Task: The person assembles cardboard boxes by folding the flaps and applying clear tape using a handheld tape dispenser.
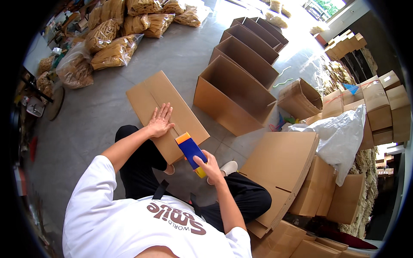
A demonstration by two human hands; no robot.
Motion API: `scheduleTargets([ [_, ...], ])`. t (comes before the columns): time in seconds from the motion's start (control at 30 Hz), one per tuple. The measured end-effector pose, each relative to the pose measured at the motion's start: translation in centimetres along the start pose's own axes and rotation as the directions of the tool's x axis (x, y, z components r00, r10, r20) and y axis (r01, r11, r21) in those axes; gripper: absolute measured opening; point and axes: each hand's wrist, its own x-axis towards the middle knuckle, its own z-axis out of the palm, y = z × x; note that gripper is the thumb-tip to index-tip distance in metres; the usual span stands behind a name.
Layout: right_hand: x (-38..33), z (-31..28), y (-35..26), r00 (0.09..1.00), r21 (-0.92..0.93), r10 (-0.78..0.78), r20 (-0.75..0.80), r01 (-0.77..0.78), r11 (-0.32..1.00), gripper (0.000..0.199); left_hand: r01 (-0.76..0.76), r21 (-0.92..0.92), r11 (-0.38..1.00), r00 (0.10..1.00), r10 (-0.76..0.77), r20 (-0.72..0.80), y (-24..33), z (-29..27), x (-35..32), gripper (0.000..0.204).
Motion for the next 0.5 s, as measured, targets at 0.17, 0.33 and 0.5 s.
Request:
scheduleTargets([
  [0.17, -5.8, -3.8, -4.9, 0.962, -0.005, 0.256, 0.099, -0.256, 0.967, 0.047, 0.002, -0.048, 0.999, 0.998, 0.001, 0.069, -0.2, 0.2, -0.2, 0.082],
  [0.33, -9.6, -7.4, -5.5, 0.7, -0.423, 0.712, 0.055, -0.629, 0.652, 0.051, 0.027, -0.028, 0.999, 0.994, -0.024, 0.111, 0.1, -0.4, -1.1, 0.088],
  [0.5, -1.4, -2.8, 4.8, 0.784, -0.551, 0.615, 0.082, -0.478, 0.683, 0.055, 0.019, 0.024, 1.0, 0.992, -0.022, 0.123, 1.3, -0.9, -0.6, 0.092],
])
